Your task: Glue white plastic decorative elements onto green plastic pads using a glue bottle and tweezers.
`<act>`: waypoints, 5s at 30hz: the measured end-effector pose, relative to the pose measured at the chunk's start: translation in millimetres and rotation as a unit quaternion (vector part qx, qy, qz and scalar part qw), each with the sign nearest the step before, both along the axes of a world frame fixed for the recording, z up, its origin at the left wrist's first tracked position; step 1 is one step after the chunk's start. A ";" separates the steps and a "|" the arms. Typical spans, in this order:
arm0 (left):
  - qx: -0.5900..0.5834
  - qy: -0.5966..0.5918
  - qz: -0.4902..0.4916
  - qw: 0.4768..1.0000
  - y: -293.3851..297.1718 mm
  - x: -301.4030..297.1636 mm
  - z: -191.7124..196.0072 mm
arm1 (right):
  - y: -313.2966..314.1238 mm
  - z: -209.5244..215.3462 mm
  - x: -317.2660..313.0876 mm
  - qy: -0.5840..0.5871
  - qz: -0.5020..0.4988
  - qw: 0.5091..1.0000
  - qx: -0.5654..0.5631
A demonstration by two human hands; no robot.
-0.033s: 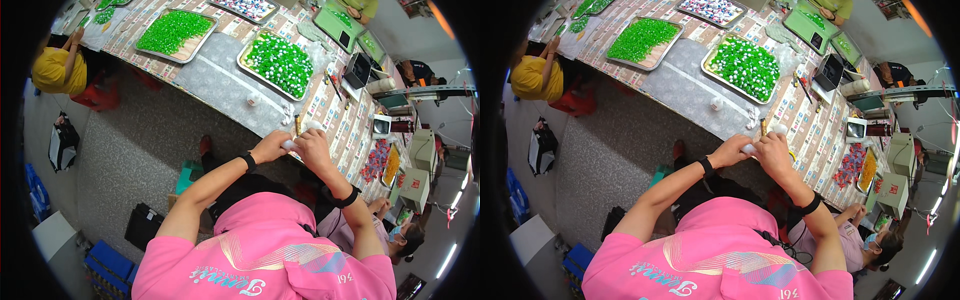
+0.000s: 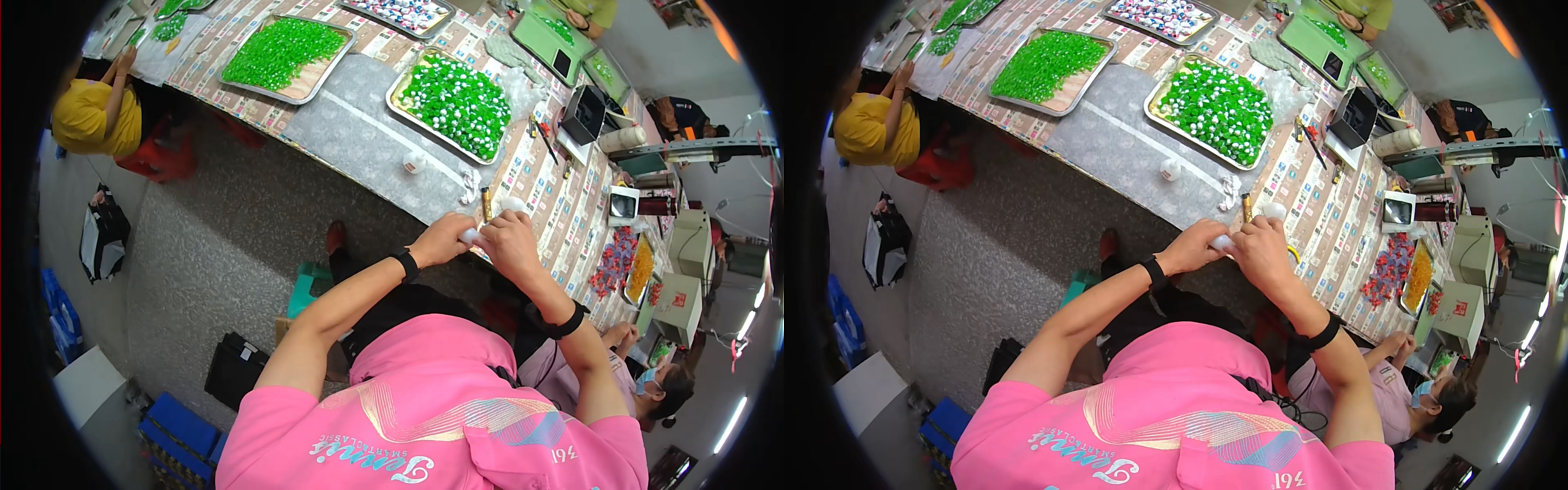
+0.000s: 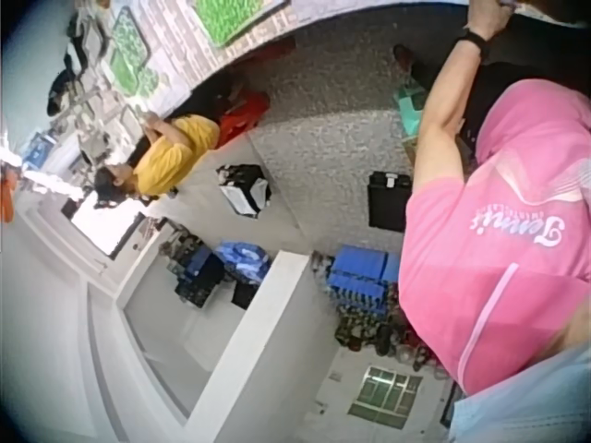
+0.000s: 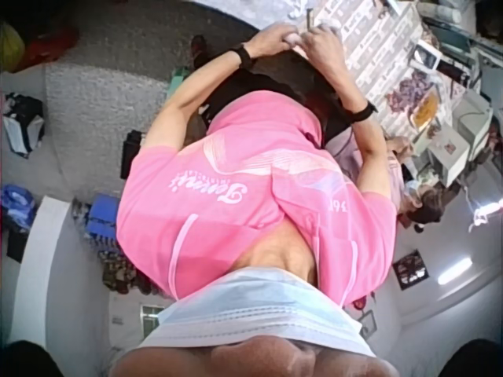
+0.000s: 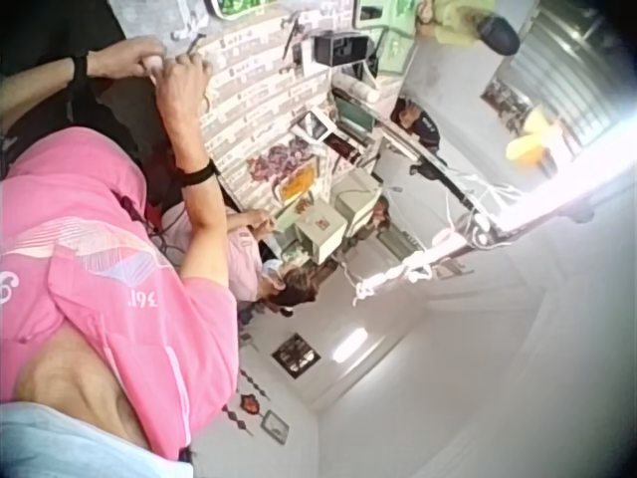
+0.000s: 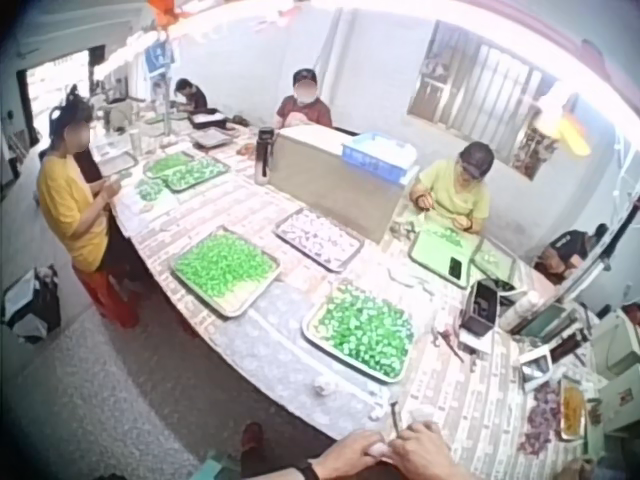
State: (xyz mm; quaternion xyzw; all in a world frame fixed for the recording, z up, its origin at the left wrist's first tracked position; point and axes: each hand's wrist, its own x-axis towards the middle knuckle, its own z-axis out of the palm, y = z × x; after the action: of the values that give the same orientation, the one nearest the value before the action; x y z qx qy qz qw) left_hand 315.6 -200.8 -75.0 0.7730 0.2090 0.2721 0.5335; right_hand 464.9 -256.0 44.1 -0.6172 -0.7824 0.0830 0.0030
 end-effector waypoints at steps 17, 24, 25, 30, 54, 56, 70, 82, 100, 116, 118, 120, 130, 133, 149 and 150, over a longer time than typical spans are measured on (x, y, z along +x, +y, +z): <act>0.038 -0.016 0.103 0.994 13.9 3.4 -25.3 | 3.7 -7.8 18.4 0.183 -0.209 0.943 -0.182; -0.001 0.015 0.179 0.984 38.2 9.0 -35.2 | -32.1 -55.7 95.2 0.238 -0.400 0.884 0.035; -0.016 0.018 0.180 0.983 42.0 11.4 -37.2 | -33.9 -69.8 104.0 0.210 -0.397 0.891 0.066; -0.015 0.026 0.175 0.984 52.0 20.0 -45.0 | -31.2 -118.4 117.8 0.210 -0.431 0.876 0.050; -0.019 0.198 0.171 0.965 50.6 -82.3 -7.4 | -94.3 -170.6 105.0 0.200 -0.561 0.796 0.105; -0.024 0.202 0.162 0.966 55.8 -99.2 -3.7 | -94.9 -165.4 109.3 0.233 -0.584 0.766 0.132; -0.093 0.364 0.229 0.898 26.4 -162.7 -36.8 | -47.6 -48.6 402.5 0.651 -0.535 0.484 0.236; -0.291 0.468 0.279 0.786 -43.4 -206.1 -48.8 | 4.3 -68.5 613.4 0.553 -0.701 0.414 0.175; -0.342 0.485 0.294 0.749 -40.3 -166.3 2.8 | 53.8 -120.6 692.3 0.142 -0.779 0.610 0.028; -0.286 0.385 0.358 0.801 -24.4 -158.4 -21.9 | 14.7 -144.7 735.8 -0.393 -0.283 0.872 -0.073; -0.241 0.385 0.367 0.812 -14.4 -145.9 -19.6 | 23.6 -138.3 738.0 -0.410 -0.234 0.876 -0.094; -0.208 0.371 0.378 0.822 -3.7 -128.1 -15.8 | 27.7 -134.5 738.7 -0.386 -0.256 0.877 -0.130; -0.127 0.265 0.371 0.881 53.6 -50.3 -5.5 | 2.4 -106.5 609.4 0.148 -0.512 0.841 0.093; -0.120 0.261 0.342 0.895 71.8 -34.4 -9.3 | -9.0 -90.1 534.0 0.238 -0.538 0.802 0.107; 0.003 0.213 0.255 0.943 117.8 -16.5 -44.1 | -6.7 -61.6 56.7 0.453 -0.290 0.836 -0.105; 0.019 0.193 0.254 0.948 117.5 -18.1 -44.5 | -4.6 -70.7 44.4 0.453 -0.299 0.834 -0.101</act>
State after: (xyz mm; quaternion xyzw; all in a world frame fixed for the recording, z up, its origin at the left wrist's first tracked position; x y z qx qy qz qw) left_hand 297.5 -83.3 -119.4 0.7423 0.4920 0.2482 0.3811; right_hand 509.3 -260.6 -26.6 -0.7116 -0.4578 0.4265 0.3195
